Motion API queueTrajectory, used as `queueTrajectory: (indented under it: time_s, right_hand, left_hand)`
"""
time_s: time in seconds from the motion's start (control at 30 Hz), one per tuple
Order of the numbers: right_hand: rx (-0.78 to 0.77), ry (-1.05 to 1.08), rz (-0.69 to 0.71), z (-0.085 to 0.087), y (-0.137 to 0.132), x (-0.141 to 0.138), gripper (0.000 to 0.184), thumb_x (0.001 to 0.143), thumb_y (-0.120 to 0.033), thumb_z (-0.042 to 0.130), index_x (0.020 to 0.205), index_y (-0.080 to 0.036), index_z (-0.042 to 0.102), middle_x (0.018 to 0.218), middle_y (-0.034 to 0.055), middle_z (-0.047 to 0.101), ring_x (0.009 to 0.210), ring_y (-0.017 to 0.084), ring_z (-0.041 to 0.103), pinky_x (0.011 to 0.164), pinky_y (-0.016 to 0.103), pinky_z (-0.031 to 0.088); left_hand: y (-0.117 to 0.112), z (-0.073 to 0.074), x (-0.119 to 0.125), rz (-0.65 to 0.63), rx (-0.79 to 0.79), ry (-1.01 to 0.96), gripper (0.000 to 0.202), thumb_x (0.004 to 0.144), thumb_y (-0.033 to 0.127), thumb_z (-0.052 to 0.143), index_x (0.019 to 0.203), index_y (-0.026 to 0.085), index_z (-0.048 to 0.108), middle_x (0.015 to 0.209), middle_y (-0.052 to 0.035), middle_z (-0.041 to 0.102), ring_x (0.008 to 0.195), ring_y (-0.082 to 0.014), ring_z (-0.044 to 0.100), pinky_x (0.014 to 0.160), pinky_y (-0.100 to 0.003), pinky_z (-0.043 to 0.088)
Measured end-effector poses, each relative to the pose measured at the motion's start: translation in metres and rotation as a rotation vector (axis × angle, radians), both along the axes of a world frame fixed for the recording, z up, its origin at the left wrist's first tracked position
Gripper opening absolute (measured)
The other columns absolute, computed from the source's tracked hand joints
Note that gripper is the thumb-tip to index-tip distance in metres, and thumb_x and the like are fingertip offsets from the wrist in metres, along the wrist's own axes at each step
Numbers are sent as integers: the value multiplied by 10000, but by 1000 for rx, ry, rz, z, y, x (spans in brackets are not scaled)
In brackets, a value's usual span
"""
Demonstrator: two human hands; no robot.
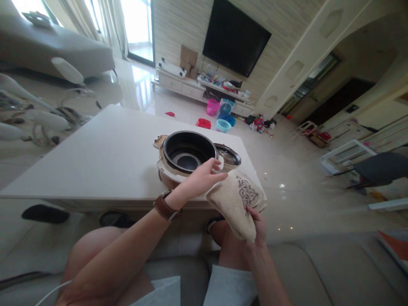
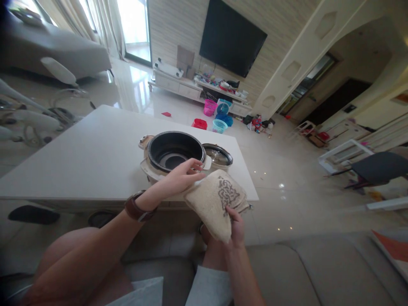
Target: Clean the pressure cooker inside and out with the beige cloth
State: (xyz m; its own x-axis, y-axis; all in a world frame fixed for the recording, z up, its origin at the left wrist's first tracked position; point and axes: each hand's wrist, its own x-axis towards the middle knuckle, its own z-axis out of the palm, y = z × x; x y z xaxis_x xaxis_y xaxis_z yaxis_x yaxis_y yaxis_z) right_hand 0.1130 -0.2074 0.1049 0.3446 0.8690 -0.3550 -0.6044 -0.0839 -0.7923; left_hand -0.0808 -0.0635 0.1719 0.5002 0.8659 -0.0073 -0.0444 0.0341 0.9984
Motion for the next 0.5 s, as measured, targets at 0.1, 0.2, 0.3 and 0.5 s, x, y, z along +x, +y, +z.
queueTrajectory:
  time_s: [0.1, 0.2, 0.3, 0.5]
  right_hand:
    - [-58, 38, -32, 10, -7, -1, 422, 722, -301, 724, 1137, -231, 757, 981, 50, 825, 1084, 309, 768, 1081, 546, 556]
    - [-34, 17, -59, 16, -11, -2, 485, 739, -352, 718, 1213, -252, 731, 1019, 43, 825, 1121, 307, 756, 1134, 550, 511]
    - [-35, 24, -58, 15, -14, 0, 527, 721, -343, 742, 1240, -251, 720, 1007, 41, 826, 1082, 308, 768, 1142, 556, 502]
    - [-40, 97, -74, 7, -19, 1, 561, 738, -311, 767, 1292, -258, 697, 1042, 44, 823, 1078, 294, 768, 1132, 552, 513]
  left_hand:
    - [-7, -13, 12, -222, -104, 87, 513, 759, 515, 792, 1094, 130, 733, 1098, -140, 754, 982, -305, 703, 834, -386, 549]
    - [-17, -23, 25, -399, -188, -50, 452, 812, 459, 765, 1112, 123, 732, 1110, -148, 768, 967, -301, 719, 816, -386, 555]
    - [-19, -29, 33, -307, -109, -99, 451, 804, 386, 793, 1168, 133, 708, 1139, -135, 765, 975, -274, 715, 861, -385, 554]
    - [-17, -33, 35, -343, -125, -140, 497, 799, 407, 811, 1191, 128, 683, 1129, -132, 762, 957, -258, 719, 850, -376, 560]
